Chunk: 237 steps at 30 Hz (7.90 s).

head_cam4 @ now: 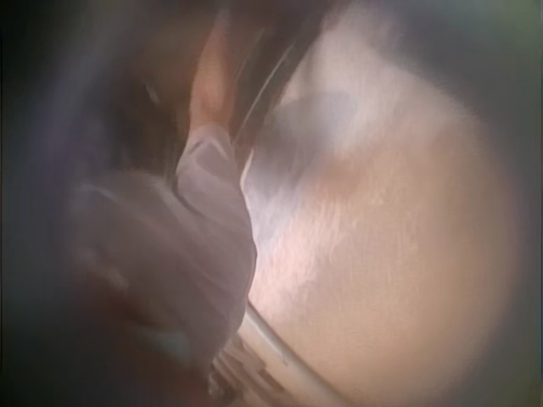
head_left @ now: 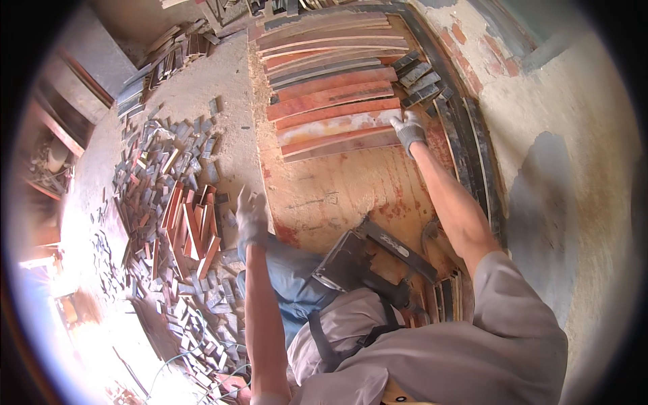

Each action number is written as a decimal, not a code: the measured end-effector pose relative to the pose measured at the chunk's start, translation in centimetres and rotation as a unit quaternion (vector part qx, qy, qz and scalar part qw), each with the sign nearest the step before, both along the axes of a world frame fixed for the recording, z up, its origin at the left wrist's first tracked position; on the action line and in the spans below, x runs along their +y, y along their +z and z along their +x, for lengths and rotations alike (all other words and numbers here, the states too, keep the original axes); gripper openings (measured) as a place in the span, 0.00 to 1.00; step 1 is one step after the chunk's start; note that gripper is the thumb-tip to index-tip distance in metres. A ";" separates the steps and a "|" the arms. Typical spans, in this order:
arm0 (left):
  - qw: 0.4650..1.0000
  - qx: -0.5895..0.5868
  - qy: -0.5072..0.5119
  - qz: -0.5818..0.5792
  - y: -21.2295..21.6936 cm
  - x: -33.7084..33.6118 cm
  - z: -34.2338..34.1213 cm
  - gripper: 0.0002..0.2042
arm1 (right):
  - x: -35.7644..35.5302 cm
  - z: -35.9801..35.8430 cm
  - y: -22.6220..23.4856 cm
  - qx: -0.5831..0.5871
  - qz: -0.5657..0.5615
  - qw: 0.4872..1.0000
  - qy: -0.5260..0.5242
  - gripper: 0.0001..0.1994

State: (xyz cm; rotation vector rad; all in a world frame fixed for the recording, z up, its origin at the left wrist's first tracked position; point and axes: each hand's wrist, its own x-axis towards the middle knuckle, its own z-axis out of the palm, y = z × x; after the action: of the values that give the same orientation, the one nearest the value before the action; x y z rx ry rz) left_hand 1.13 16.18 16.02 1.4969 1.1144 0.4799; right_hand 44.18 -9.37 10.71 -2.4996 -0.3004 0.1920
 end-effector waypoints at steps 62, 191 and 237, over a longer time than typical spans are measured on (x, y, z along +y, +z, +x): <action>0.988 0.127 0.036 0.077 -2.6 -6.7 -3.0 0.12 | -14.6 -21.0 2.8 0.242 0.325 0.905 -0.131 0.15; 0.913 0.134 -0.290 0.254 -0.9 -14.6 9.4 0.06 | -14.9 -36.2 12.6 0.272 -0.078 0.944 0.167 0.44; 0.908 0.086 -0.294 0.285 -1.6 -14.3 8.7 0.05 | -14.2 -23.2 21.4 0.528 0.061 0.845 -0.068 0.11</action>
State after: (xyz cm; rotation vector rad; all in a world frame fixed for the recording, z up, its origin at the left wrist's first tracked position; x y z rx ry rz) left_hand 9.88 1.86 14.44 2.3231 0.6049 0.2548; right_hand 21.03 -23.52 32.16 -1.9104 0.3175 1.3578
